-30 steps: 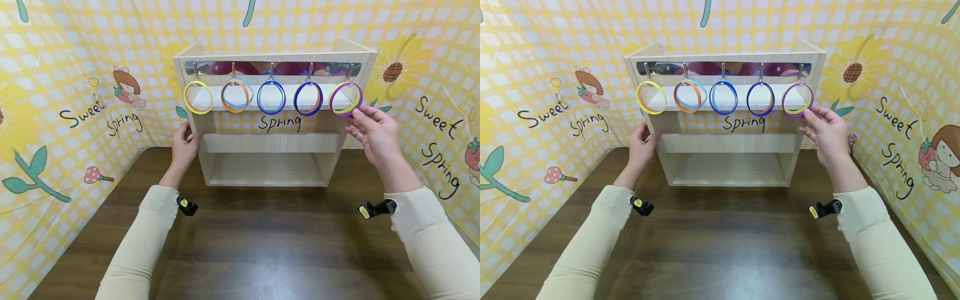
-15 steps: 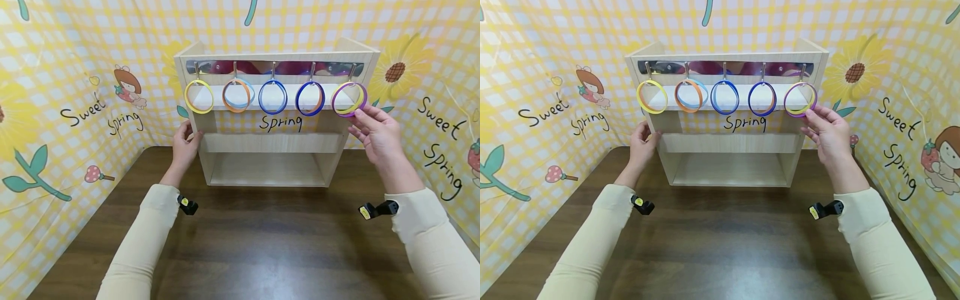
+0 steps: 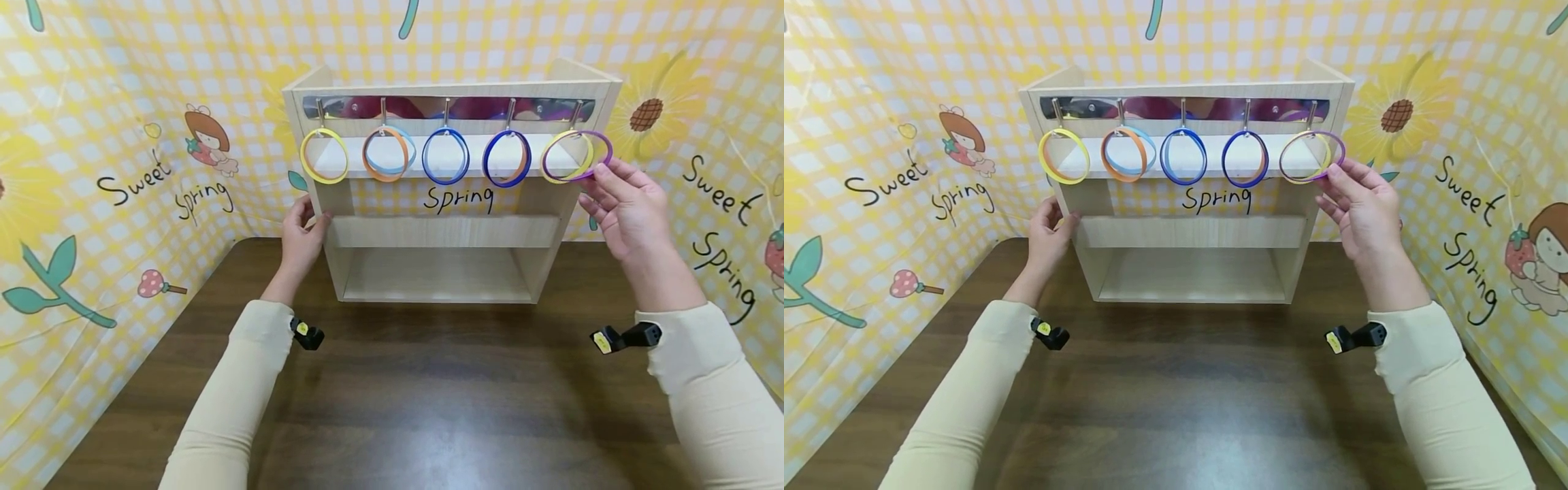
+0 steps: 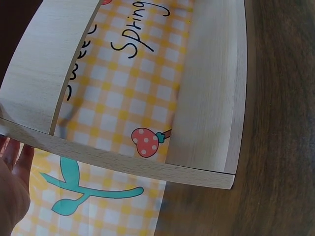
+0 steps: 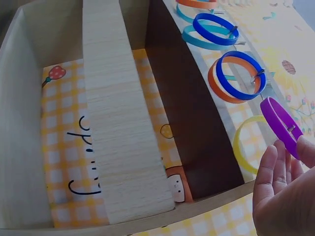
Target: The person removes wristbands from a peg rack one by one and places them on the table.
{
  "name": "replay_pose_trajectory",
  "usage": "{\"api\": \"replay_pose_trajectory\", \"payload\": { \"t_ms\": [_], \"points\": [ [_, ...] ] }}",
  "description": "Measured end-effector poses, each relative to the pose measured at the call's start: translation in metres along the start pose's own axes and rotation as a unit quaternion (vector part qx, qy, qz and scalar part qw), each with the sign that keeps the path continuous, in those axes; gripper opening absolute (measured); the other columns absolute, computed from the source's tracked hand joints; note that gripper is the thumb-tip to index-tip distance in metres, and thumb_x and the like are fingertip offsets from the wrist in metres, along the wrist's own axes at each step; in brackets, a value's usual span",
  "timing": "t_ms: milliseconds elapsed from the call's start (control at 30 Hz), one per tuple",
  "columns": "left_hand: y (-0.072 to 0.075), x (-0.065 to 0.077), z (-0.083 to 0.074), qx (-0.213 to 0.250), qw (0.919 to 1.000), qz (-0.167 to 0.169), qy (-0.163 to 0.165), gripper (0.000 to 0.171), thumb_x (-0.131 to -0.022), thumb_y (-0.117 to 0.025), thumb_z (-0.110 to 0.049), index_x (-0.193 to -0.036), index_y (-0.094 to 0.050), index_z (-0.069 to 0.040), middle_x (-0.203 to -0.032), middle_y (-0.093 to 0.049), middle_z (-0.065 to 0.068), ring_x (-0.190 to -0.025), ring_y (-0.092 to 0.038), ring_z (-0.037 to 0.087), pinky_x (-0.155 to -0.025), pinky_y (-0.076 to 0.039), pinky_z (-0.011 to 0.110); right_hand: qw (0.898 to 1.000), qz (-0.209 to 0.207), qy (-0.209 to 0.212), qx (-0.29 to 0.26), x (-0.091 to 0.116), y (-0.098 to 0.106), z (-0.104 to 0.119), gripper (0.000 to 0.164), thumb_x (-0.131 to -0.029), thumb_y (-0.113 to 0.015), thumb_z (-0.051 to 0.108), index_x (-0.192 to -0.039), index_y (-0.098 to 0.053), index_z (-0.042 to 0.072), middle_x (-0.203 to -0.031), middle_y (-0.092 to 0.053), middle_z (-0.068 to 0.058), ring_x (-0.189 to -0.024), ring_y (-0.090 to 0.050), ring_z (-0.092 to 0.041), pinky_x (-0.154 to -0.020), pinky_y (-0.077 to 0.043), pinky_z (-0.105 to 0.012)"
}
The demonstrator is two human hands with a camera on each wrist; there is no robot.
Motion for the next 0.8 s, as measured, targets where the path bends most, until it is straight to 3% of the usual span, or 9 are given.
{"api": "replay_pose_trajectory", "payload": {
  "t_ms": [300,567,800],
  "points": [
    [0.0,-0.001,0.0,-0.004,0.9999,-0.006,0.01,0.036,-0.088,-0.06,0.004,-0.123,-0.054,0.012,-0.106,-0.057,0.003,-0.104,-0.057,0.017,-0.09,-0.049,0.034,1.0,0.004,-0.004,-0.01,0.005,-0.009,0.005,0.013,-0.088,-0.065,-0.006,-0.1,-0.067,-0.005,-0.086,-0.07,-0.016,-0.074,-0.07,-0.025,-0.057,-0.055,-0.032],
    [0.001,-0.003,-0.002,-0.003,0.9999,-0.003,0.015,0.038,-0.088,-0.059,0.005,-0.124,-0.052,0.015,-0.111,-0.057,0.019,-0.112,-0.055,0.036,-0.089,-0.049,0.033,0.999,0.023,-0.032,-0.001,0.016,-0.015,-0.003,0.011,-0.088,-0.064,-0.005,-0.099,-0.065,-0.003,-0.087,-0.07,-0.016,-0.073,-0.07,-0.025,-0.059,-0.055,-0.032],
    [0.001,-0.002,-0.003,0.005,0.9998,-0.005,0.019,0.037,-0.088,-0.059,0.006,-0.123,-0.051,0.015,-0.103,-0.056,0.002,-0.103,-0.057,0.017,-0.086,-0.049,0.028,0.996,0.075,-0.054,0.01,0.028,-0.016,-0.019,0.009,-0.091,-0.062,-0.004,-0.097,-0.068,-0.003,-0.086,-0.071,-0.015,-0.075,-0.07,-0.023,-0.063,-0.056,-0.032]
  ]
}}
Point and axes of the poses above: each hand's wrist, its own x-axis away from the middle knuckle, its own y-axis out of the back of the hand, z = x × y, the point moved 1 cm from there along -x, towards the middle knuckle
